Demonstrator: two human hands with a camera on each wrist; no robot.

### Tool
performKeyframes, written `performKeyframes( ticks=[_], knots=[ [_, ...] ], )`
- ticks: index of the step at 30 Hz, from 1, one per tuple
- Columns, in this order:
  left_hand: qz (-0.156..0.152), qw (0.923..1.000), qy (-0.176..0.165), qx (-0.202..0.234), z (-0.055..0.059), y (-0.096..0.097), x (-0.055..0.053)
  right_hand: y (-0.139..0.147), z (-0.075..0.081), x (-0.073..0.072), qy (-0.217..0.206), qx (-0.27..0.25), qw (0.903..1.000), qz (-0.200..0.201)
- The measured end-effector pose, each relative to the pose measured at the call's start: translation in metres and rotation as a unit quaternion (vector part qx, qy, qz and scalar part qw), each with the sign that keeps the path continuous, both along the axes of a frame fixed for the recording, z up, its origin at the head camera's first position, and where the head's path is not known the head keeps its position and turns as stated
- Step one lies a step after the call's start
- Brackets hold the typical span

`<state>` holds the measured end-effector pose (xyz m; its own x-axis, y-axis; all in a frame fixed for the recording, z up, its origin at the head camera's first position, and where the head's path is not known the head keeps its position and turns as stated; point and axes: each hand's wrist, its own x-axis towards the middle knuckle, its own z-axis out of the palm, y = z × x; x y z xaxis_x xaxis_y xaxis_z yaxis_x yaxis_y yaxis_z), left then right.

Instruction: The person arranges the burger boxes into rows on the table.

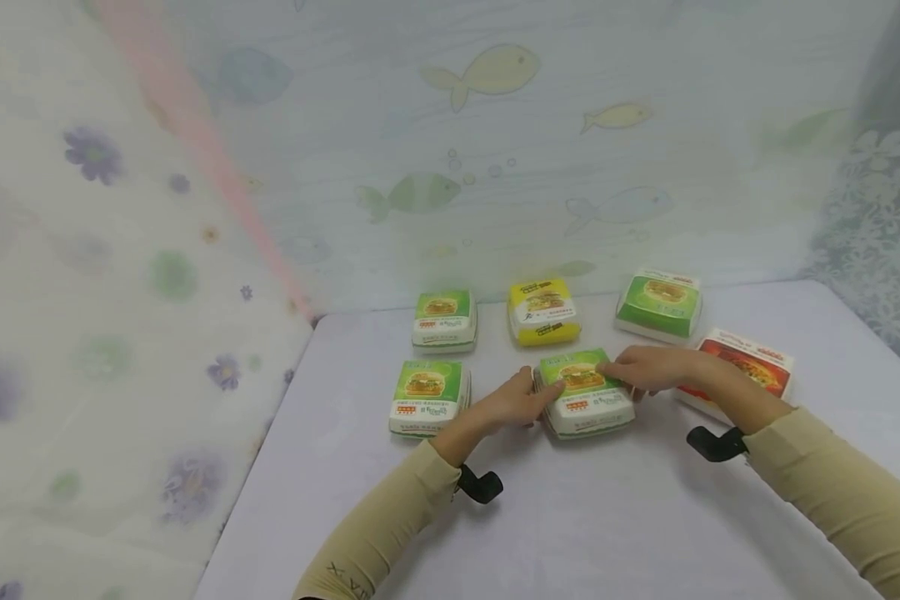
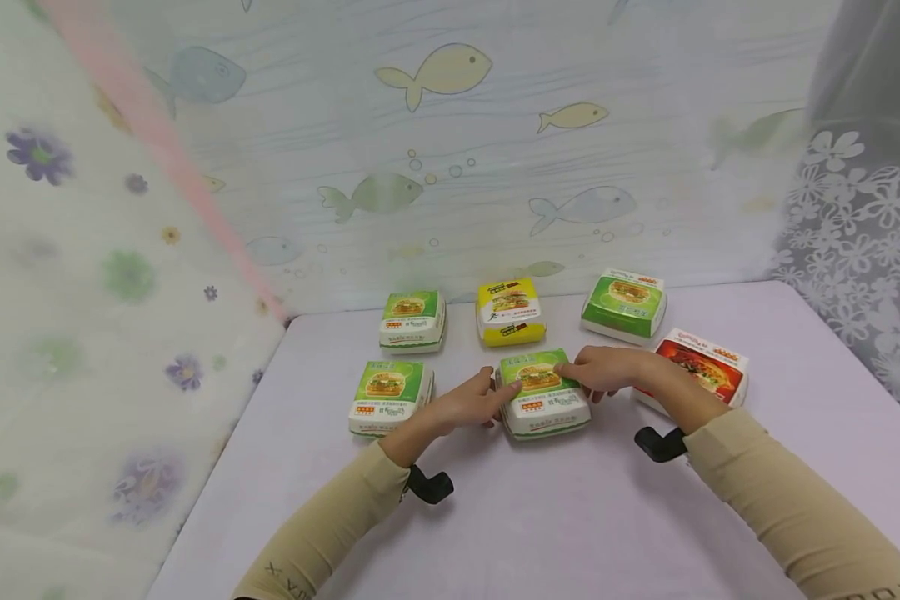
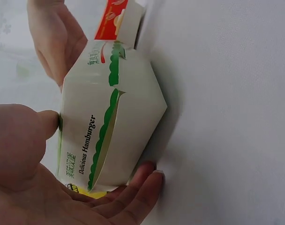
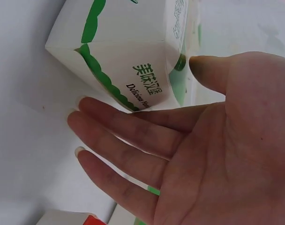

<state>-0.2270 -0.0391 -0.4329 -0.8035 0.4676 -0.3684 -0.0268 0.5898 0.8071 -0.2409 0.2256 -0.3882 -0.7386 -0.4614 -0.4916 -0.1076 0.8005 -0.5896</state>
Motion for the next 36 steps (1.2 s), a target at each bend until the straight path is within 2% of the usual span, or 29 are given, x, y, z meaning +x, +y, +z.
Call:
performKeyframes(
  ticks=[6, 15, 22, 29, 36],
  knots=[
    [0.002, 0.9999, -0.008, -0.008, 0.001, 0.0, -0.002, 0.0, -0.002, 0.003, -0.004, -0.001, 1.0, 0.003],
    [0.014, 0.9997, -0.015, -0.015, -0.003, -0.001, -0.007, -0.002, 0.0, 0.01, -0.016, -0.019, 0.9997, -0.001],
    [0.008, 0.9997, -0.006, -0.021, 0.0, -0.003, -0.005, -0.005, -0.001, 0.013, -0.015, -0.046, 0.9988, -0.011],
    [0.005, 0.9995, 0.008, -0.029, 0.005, -0.013, -0.003, -0.018, 0.0, 0.016, 0.003, -0.056, 0.9982, -0.019],
    [0.018, 0.9992, -0.004, -0.036, 0.01, -0.02, 0.001, -0.028, -0.003, 0.019, 0.0, -0.062, 0.997, -0.046]
  ],
)
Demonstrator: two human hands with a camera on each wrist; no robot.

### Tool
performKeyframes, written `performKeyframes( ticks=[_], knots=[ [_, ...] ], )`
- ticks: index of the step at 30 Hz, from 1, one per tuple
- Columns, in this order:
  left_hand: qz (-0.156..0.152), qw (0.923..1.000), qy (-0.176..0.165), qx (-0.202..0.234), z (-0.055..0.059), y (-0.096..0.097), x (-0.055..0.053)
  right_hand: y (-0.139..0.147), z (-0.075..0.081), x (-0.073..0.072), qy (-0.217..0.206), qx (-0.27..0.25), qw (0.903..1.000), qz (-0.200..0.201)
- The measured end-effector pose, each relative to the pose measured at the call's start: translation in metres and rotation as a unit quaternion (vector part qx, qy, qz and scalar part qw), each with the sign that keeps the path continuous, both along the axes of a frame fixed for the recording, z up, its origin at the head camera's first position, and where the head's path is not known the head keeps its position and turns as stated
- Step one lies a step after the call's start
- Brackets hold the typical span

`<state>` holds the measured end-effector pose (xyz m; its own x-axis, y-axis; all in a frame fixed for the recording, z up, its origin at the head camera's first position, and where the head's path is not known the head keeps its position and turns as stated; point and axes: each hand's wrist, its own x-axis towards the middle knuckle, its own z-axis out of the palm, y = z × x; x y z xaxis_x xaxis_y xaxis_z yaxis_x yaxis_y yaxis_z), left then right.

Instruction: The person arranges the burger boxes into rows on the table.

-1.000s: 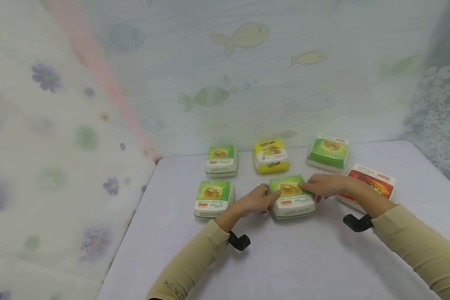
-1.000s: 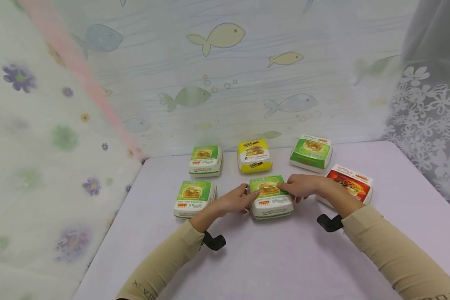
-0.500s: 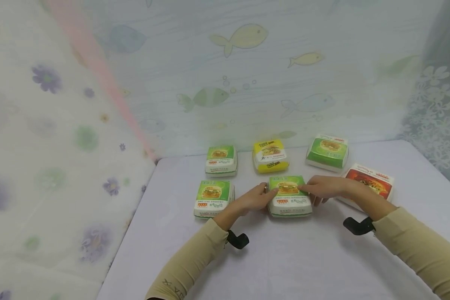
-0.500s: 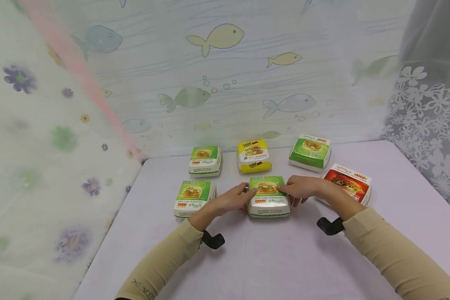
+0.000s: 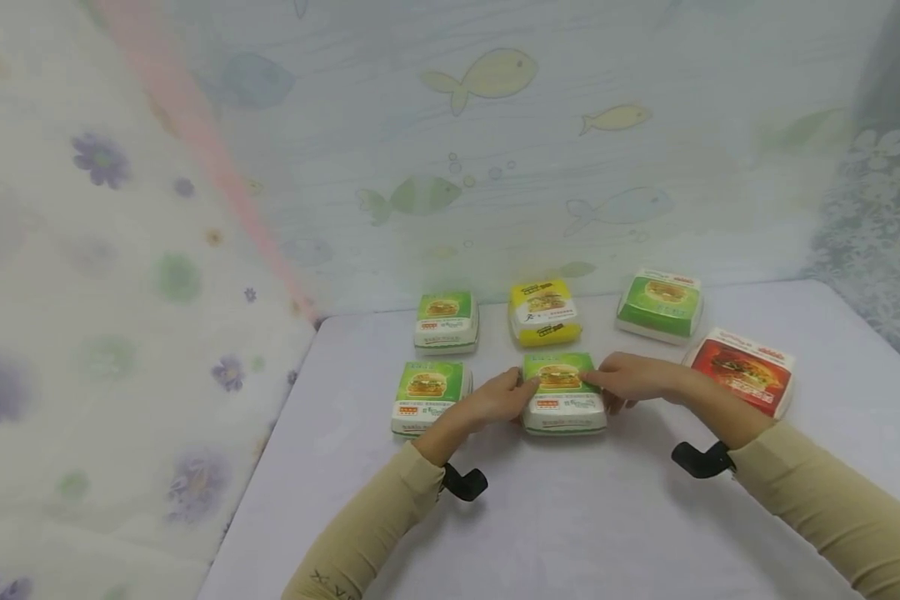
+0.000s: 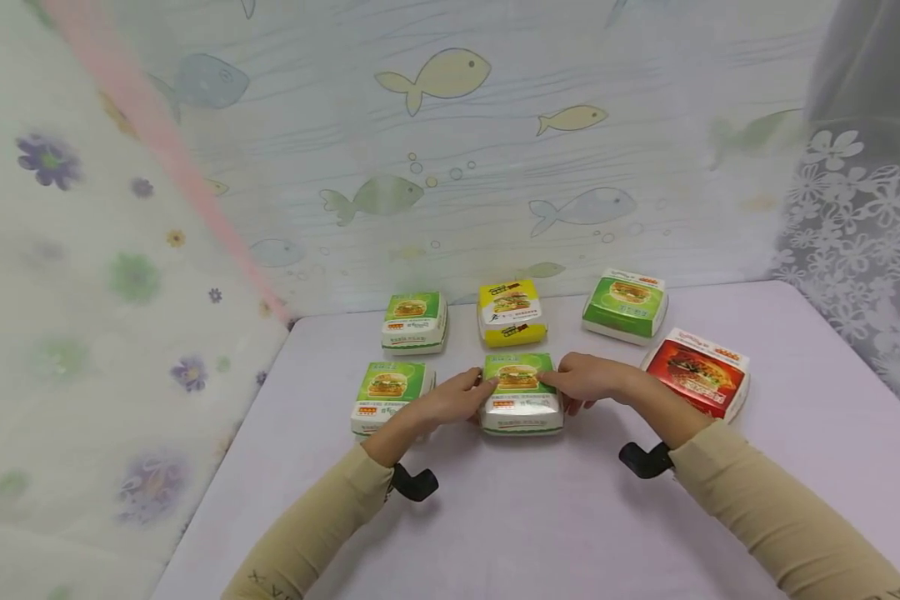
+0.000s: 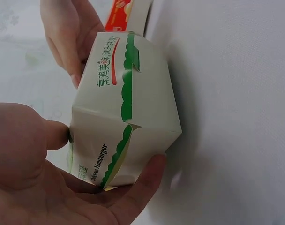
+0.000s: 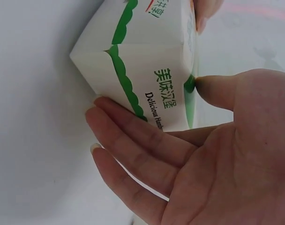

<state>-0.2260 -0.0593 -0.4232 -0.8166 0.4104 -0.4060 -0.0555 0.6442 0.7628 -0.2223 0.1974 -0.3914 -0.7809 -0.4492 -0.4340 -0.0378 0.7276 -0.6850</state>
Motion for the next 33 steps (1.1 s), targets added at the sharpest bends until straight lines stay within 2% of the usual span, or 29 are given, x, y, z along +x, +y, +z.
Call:
performKeyframes(
  ticks=[6, 11, 20, 33],
  knots=[
    [0.013, 0.9999, -0.001, -0.006, 0.001, -0.005, 0.002, -0.007, -0.001, 0.0, 0.001, -0.003, 0.9999, -0.011],
    [0.008, 0.9998, 0.011, -0.011, 0.002, -0.006, 0.002, -0.01, 0.0, 0.002, 0.004, -0.002, 0.9999, -0.017],
    [0.017, 0.9998, 0.007, -0.005, 0.004, -0.006, 0.006, -0.012, -0.004, 0.003, 0.006, -0.002, 0.9996, -0.026],
    [0.013, 0.9999, 0.009, 0.002, 0.001, -0.005, 0.005, -0.014, -0.008, 0.003, 0.01, -0.002, 0.9995, -0.029]
  ],
)
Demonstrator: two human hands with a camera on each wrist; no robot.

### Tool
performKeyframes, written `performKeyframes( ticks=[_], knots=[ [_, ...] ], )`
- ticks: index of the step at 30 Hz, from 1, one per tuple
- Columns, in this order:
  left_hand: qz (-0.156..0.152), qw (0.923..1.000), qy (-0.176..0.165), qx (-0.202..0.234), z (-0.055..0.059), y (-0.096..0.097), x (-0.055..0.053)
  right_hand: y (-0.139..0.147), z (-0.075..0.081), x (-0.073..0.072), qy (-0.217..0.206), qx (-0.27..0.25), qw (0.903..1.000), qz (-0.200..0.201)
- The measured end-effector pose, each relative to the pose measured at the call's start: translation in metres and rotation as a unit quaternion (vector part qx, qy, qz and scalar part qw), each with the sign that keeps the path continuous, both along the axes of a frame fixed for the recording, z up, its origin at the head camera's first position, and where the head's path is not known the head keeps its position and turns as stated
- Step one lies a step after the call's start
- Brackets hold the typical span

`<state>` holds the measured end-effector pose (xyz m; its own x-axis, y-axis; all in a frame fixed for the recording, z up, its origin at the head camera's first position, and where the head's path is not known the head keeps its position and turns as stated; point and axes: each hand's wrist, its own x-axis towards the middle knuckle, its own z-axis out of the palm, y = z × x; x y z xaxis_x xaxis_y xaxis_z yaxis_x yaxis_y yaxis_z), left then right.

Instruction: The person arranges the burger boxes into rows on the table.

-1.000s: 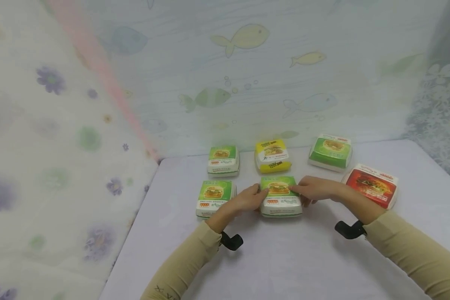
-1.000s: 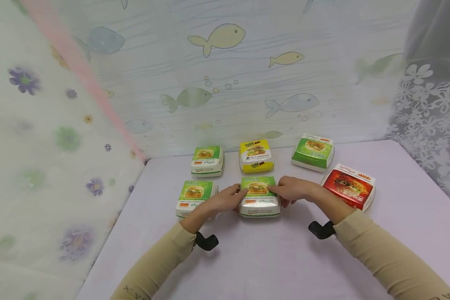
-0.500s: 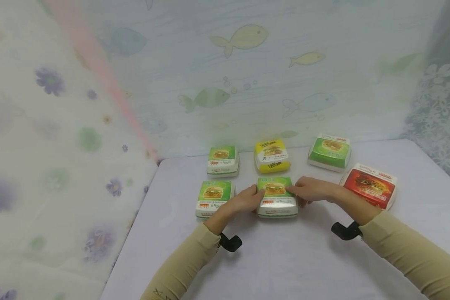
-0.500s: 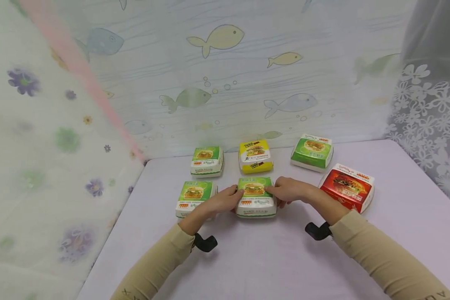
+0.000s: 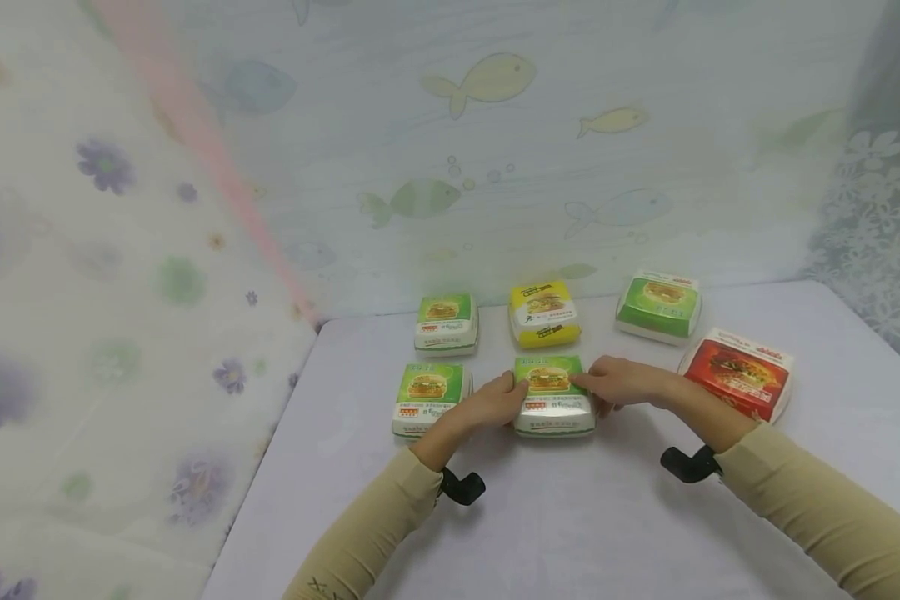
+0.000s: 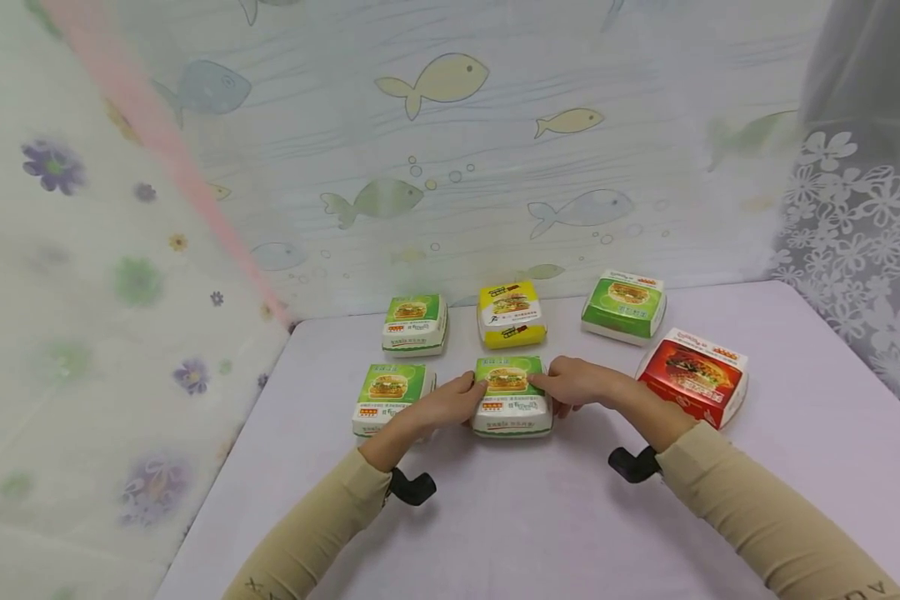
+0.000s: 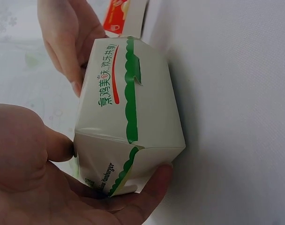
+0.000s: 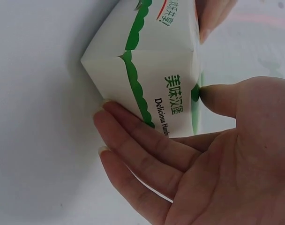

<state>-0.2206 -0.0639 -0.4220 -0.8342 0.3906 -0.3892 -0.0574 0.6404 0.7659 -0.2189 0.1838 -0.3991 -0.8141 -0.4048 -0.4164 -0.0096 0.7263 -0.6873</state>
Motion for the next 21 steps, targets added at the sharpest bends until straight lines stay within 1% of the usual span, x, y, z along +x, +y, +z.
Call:
performKeyframes(
  ticks=[6, 11, 17, 21],
  knots=[
    [0.009, 0.9999, -0.005, 0.008, 0.003, 0.0, 0.003, 0.0, -0.001, -0.001, 0.0, 0.004, 1.0, 0.005],
    [0.009, 0.9999, -0.003, -0.004, 0.008, 0.0, 0.006, 0.003, 0.003, 0.0, 0.0, 0.002, 0.9999, 0.014],
    [-0.006, 0.9994, 0.02, -0.026, 0.016, -0.001, 0.01, 0.008, 0.013, 0.004, 0.003, 0.017, 0.9996, 0.023],
    [-0.024, 0.9971, 0.053, -0.05, 0.024, -0.002, 0.014, 0.012, 0.02, 0.008, 0.012, 0.03, 0.9989, 0.034]
  ],
)
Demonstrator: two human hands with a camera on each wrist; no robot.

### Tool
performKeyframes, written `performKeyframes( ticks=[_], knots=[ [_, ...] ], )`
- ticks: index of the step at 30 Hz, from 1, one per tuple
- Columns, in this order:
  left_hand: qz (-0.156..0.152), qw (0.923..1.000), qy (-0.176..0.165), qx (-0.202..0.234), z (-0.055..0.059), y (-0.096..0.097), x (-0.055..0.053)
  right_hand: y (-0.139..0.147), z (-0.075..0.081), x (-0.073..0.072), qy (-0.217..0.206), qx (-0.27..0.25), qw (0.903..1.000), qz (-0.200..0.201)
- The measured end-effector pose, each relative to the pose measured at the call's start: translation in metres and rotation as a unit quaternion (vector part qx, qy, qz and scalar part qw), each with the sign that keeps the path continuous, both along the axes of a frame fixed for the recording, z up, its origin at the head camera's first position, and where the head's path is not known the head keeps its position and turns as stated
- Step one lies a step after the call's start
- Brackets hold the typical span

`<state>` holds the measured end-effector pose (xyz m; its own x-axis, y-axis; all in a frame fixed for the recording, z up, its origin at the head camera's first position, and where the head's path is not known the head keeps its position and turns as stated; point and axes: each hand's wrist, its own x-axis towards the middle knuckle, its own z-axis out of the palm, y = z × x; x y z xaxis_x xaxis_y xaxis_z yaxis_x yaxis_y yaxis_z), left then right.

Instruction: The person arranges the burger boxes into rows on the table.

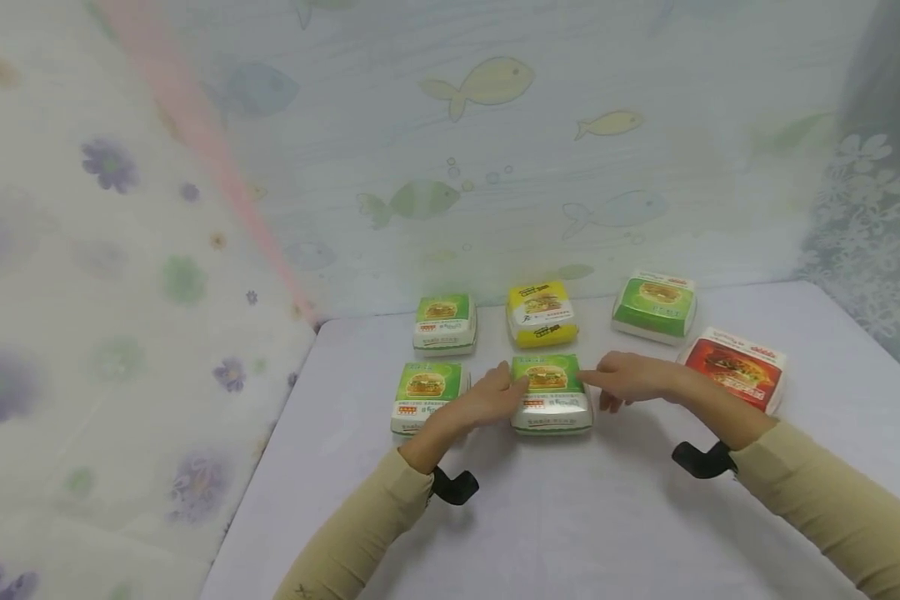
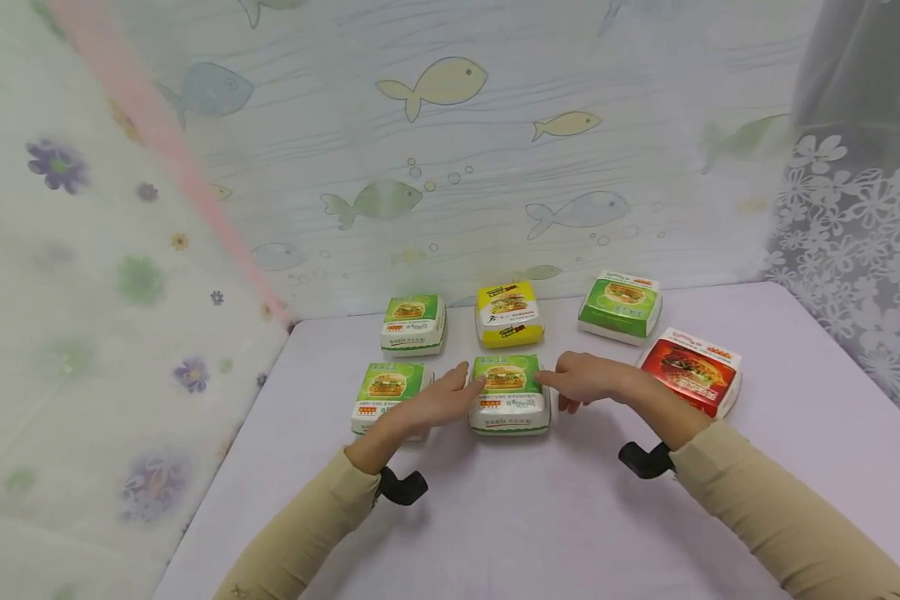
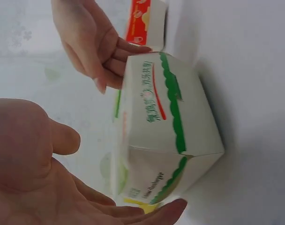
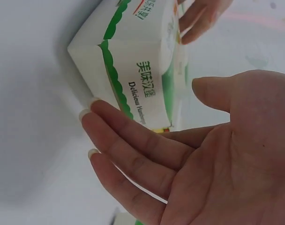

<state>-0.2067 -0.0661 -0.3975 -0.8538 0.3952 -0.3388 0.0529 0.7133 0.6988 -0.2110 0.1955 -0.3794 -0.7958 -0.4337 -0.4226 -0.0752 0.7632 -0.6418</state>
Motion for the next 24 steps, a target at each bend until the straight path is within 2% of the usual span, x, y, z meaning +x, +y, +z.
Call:
performKeyframes(
  ticks=[4, 9, 14, 20, 24],
  knots=[
    [-0.018, 0.999, 0.034, -0.021, 0.009, -0.002, 0.002, 0.005, 0.004, 0.002, 0.011, 0.01, 0.9998, 0.016],
    [-0.03, 0.9977, 0.054, -0.028, 0.016, -0.004, 0.003, 0.01, 0.006, 0.007, 0.017, 0.015, 0.9992, 0.032],
    [-0.034, 0.9963, 0.078, -0.011, 0.017, -0.005, 0.003, 0.014, 0.005, 0.011, 0.022, 0.014, 0.999, 0.037],
    [-0.045, 0.9911, 0.124, 0.016, 0.02, -0.002, 0.0, 0.018, 0.008, 0.011, 0.035, 0.013, 0.9986, 0.037],
    [-0.045, 0.9902, 0.131, 0.015, 0.021, 0.001, -0.001, 0.021, 0.01, 0.011, 0.032, 0.009, 0.9987, 0.038]
  ],
)
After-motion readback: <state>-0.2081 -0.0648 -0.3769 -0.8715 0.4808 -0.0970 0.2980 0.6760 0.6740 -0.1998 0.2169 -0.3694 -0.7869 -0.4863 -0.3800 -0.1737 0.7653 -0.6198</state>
